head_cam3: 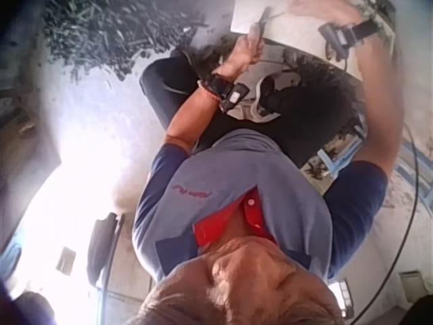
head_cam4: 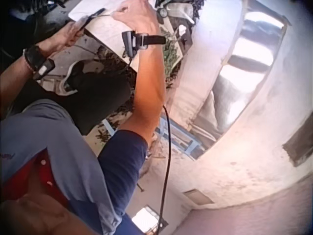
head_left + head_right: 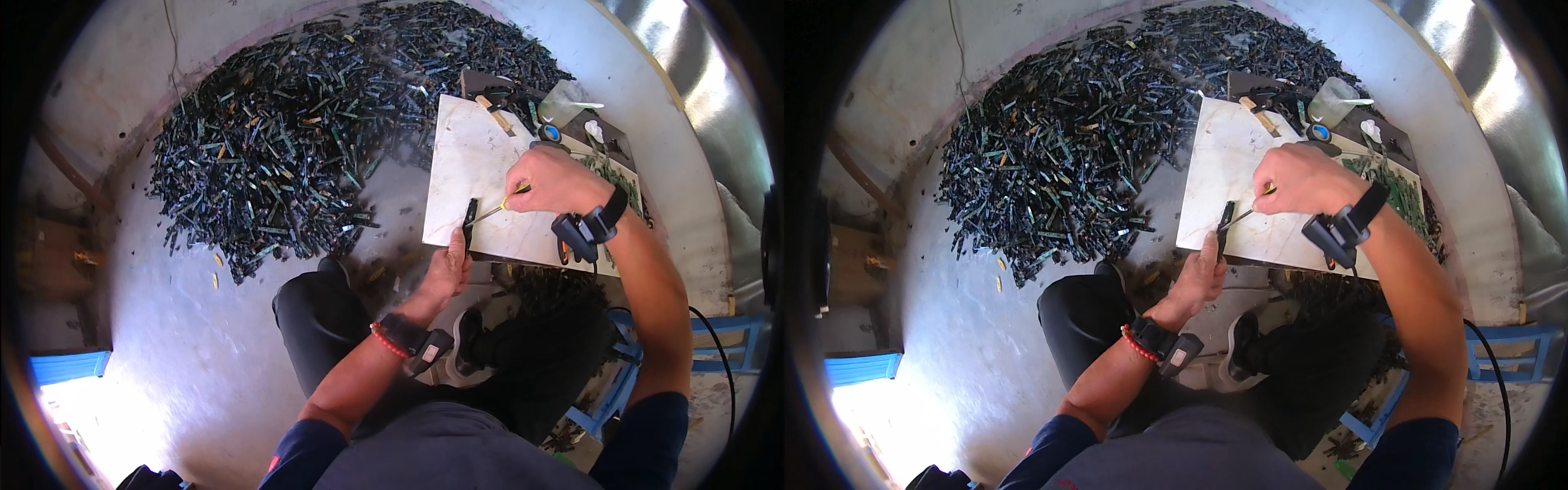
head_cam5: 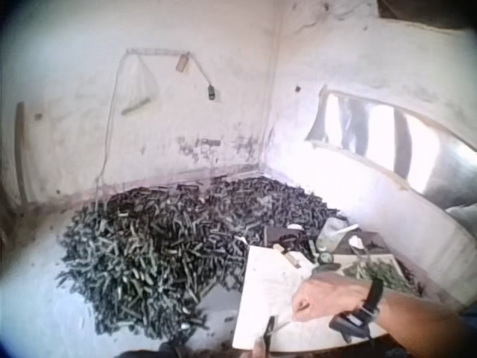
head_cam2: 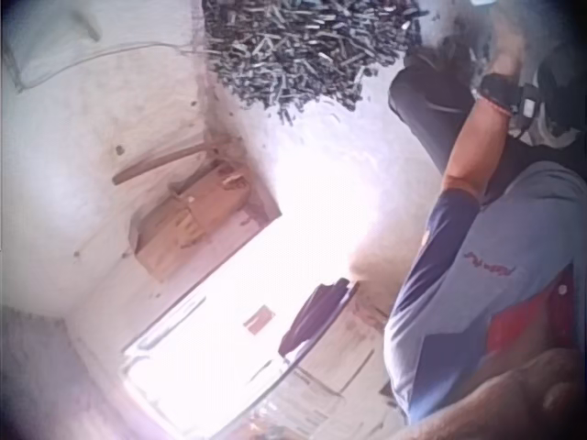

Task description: The person sits on the floor and uses a screwdriver and pliers to disassemble small green electronic components. They remove screws and strip wires from the items, placing the processed parts onto a white board.

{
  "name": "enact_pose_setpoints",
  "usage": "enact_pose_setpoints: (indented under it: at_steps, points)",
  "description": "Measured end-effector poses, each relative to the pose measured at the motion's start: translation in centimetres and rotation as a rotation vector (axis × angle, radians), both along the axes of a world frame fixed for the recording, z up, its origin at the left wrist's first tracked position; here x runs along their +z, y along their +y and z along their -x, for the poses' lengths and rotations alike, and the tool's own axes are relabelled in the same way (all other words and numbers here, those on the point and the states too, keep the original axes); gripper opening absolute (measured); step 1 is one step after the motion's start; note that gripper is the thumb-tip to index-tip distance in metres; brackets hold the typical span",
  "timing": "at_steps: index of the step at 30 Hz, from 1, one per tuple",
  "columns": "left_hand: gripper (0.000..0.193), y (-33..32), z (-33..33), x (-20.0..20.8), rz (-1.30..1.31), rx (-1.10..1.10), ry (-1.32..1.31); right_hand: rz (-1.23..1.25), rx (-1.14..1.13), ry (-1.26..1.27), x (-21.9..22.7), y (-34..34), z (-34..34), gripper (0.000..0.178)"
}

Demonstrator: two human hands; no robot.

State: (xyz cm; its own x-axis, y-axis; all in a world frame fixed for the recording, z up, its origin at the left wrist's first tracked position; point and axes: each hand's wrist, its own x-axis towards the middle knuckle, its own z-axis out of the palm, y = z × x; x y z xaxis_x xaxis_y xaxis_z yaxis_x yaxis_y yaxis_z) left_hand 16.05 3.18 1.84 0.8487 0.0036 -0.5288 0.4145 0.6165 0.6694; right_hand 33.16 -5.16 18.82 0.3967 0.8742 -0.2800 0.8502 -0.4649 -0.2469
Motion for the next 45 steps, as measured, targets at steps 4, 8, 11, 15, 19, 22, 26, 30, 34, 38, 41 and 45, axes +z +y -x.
enact_pose_setpoints:
  at_steps: [4, 8, 11, 15, 19, 22, 26, 30, 34, 38, 41, 45]
  points:
    - [0.061, 0.9, 0.3, -1.2, 0.040, -0.005, -0.007, -0.238, 0.065, -0.239, -2.0, -1.3, 4.9, 0.010]
    - [0.063, 0.6, -0.2, -1.3, 0.054, -0.036, 0.000, -0.227, 0.003, -0.441, -3.9, -3.5, 10.7, 0.007]
    - [0.063, 0.7, -0.1, -1.2, 0.032, -0.029, -0.018, -0.196, 0.048, -0.437, -3.2, -2.9, 10.1, 0.008]
    - [0.060, 0.5, -0.1, -0.7, 0.032, -0.033, 0.046, -0.169, 0.101, -0.383, -1.9, -1.0, 6.9, 0.014]
    - [0.061, 0.7, -0.2, -0.9, 0.070, -0.046, 0.032, -0.071, 0.152, -0.301, -0.5, 1.0, 4.6, 0.010]
    - [0.061, 0.6, -0.1, -0.6, 0.068, -0.046, 0.033, -0.014, 0.148, -0.185, -0.2, 1.5, 2.7, 0.008]
    - [0.062, 0.6, 0.0, -0.8, 0.073, -0.030, 0.027, 0.044, 0.141, -0.104, 0.1, 2.5, 1.8, 0.010]
    - [0.061, 0.6, 0.0, -0.6, 0.072, -0.031, 0.044, 0.155, 0.096, -0.046, 0.6, 3.5, 0.7, 0.015]
    - [0.062, 0.6, 0.0, -0.4, 0.117, -0.028, -0.002, 0.112, 0.140, -0.129, 0.7, 2.9, 1.9, 0.011]
    - [0.061, 1.0, 0.2, 0.6, 0.056, 0.004, 0.002, 0.037, 0.178, -0.257, 1.1, 2.2, 4.4, 0.010]
    - [0.061, 0.6, 0.0, 0.9, 0.020, 0.034, -0.027, -0.020, 0.159, -0.350, 0.5, 0.1, 6.4, 0.011]
    - [0.059, 0.1, -0.1, 0.7, -0.014, 0.065, -0.033, -0.058, 0.128, -0.432, 0.1, -0.8, 8.6, 0.012]
